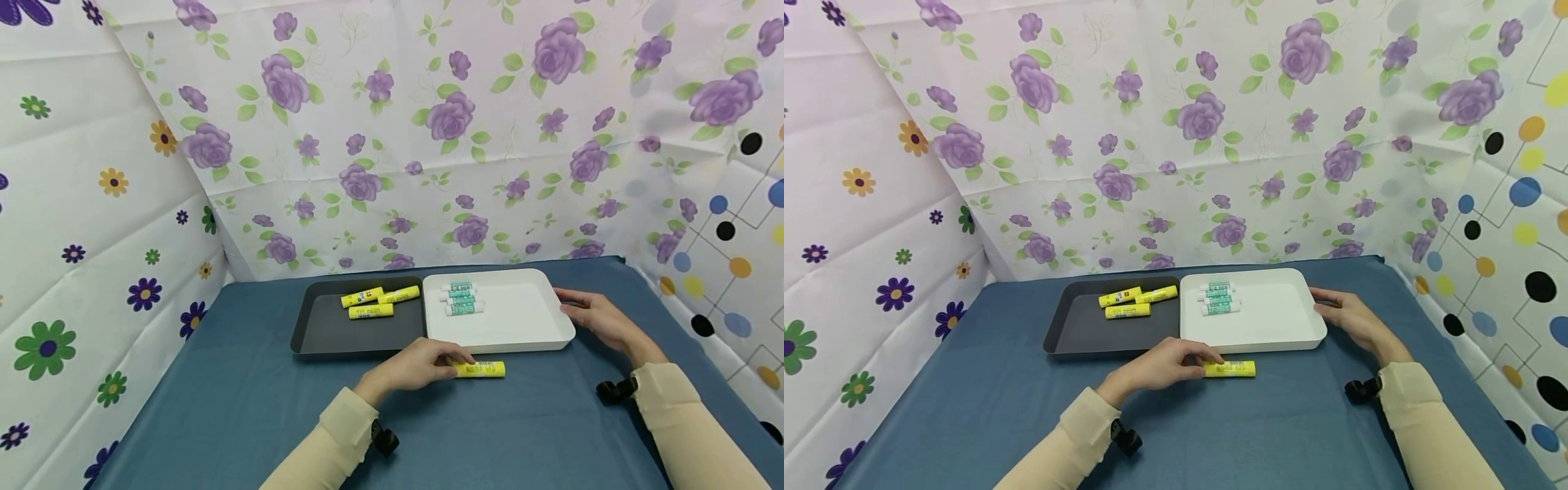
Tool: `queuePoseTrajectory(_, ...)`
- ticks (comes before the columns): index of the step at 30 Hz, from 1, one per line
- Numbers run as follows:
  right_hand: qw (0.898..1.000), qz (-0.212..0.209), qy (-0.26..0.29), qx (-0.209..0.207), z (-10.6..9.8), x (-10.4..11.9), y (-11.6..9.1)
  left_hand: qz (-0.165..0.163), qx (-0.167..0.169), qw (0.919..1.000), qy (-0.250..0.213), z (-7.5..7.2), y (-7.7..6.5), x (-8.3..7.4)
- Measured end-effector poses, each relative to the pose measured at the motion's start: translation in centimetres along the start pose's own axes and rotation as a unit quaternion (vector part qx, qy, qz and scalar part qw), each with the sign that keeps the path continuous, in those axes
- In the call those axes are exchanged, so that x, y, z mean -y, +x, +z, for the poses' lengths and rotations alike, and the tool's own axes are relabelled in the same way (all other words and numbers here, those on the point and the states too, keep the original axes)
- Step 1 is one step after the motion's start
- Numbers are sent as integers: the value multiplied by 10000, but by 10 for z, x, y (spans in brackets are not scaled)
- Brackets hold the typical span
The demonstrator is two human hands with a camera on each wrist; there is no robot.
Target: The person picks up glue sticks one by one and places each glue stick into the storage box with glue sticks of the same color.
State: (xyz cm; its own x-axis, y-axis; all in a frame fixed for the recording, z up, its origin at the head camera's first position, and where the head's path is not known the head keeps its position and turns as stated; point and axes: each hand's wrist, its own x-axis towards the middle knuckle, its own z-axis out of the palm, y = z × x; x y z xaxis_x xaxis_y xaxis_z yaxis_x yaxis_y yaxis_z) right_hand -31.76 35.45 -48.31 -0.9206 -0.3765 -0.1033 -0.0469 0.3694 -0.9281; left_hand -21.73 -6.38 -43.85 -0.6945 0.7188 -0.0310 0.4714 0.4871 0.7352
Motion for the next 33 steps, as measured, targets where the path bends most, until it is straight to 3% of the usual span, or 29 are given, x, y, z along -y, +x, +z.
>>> queuePoseTrajectory(14, 9999, -24, 109, 22, 1, 1, -1, 244, -71, 9964, 806, 10, 7, 0)
queuePoseTrajectory(22, 10000, -7, 63, 11, 0, 0, 0, 167, 197, 9950, 967, 13, 7, -1)
queuePoseTrajectory(33, 10000, 40, -10, 5, 0, 0, 1, 194, 492, 9966, 637, 16, 7, 1)
